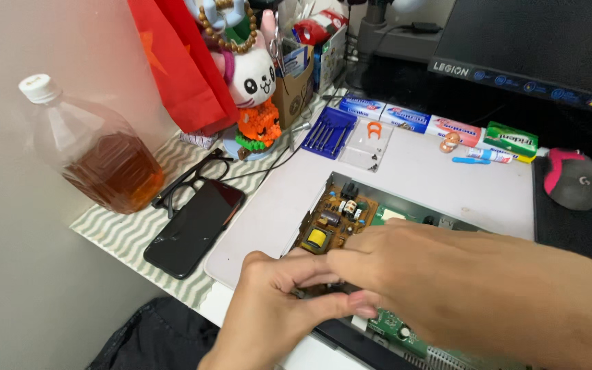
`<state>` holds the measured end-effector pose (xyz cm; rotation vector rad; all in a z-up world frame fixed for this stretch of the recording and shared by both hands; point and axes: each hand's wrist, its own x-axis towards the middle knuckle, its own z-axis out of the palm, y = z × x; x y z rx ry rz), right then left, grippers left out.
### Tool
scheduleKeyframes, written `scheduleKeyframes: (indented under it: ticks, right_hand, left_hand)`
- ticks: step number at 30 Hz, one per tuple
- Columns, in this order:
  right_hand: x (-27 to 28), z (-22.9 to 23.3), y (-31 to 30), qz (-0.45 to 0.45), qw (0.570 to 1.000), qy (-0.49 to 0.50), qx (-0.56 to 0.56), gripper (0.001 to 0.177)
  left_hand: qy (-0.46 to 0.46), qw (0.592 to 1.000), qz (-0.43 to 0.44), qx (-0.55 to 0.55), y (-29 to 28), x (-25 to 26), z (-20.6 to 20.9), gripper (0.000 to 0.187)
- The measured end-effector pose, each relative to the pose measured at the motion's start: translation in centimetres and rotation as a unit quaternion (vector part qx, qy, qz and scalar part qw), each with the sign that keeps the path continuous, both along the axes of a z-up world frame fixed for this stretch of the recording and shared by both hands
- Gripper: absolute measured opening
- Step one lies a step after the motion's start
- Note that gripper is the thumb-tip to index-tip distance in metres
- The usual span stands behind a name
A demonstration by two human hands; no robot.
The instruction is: The person unscrews several screws from a green circuit board and the metal chassis of an electronic device using a screwdriver, and moves the device to reach different screw locations.
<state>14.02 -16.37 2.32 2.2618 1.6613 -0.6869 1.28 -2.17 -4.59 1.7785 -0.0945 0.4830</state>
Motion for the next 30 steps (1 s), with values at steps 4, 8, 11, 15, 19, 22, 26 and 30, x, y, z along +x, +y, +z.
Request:
scheduleKeyframes:
  ticks: [4, 8, 11, 15, 19, 22, 26, 30]
  right_hand:
    - [0.7, -0.1, -0.9, 0.199, 0.961, 0.02, 0.19, 0.059]
    - [-1.6, 0.4, -0.4, 0.044, 0.979, -0.015, 0.196, 0.049]
    - [-1.9, -1.0, -0.5, 0.036, 0.972, -0.057, 0.224, 0.028]
    - [-1.6, -0.8, -0.8, 0.083, 0.975, 0.0, 0.204, 0.026]
    - [-0.7, 0.6, -1.3, 0.291, 0.9, -0.123, 0.3, 0.014]
    - [-0.8, 1.4, -1.1, 0.282, 0.895, 0.027, 0.345, 0.01]
    - [-1.1, 1.0, -0.7, 0.174, 0.959, -0.091, 0.207, 0.02]
    - [-2.0, 1.0, 0.3, 0.1, 0.988, -0.056, 0.102, 0.018]
  left_hand:
    - [-0.042, 0.987, 0.132, 0.077, -0.5, 0.9, -2.6, 0.022]
    - [-0.054, 0.972, 0.192, 0.128, 0.0, 0.8, -3.2, 0.027]
    - [-0.059, 0.976, 0.162, 0.131, 0.2, 0.5, -2.7, 0.027]
    - [-0.006, 0.996, -0.074, 0.059, 1.3, -0.1, 0.1, 0.009]
    - [0.096, 0.986, -0.056, 0.126, 2.1, 0.1, -0.8, 0.013]
    - [-0.041, 0.986, -0.036, 0.158, 2.0, 0.5, -1.0, 0.029]
    - [-0.002, 0.992, 0.085, 0.098, 1.1, 0.8, -2.5, 0.023]
    - [0.001, 0.991, 0.059, 0.117, 0.9, 0.8, -1.6, 0.029]
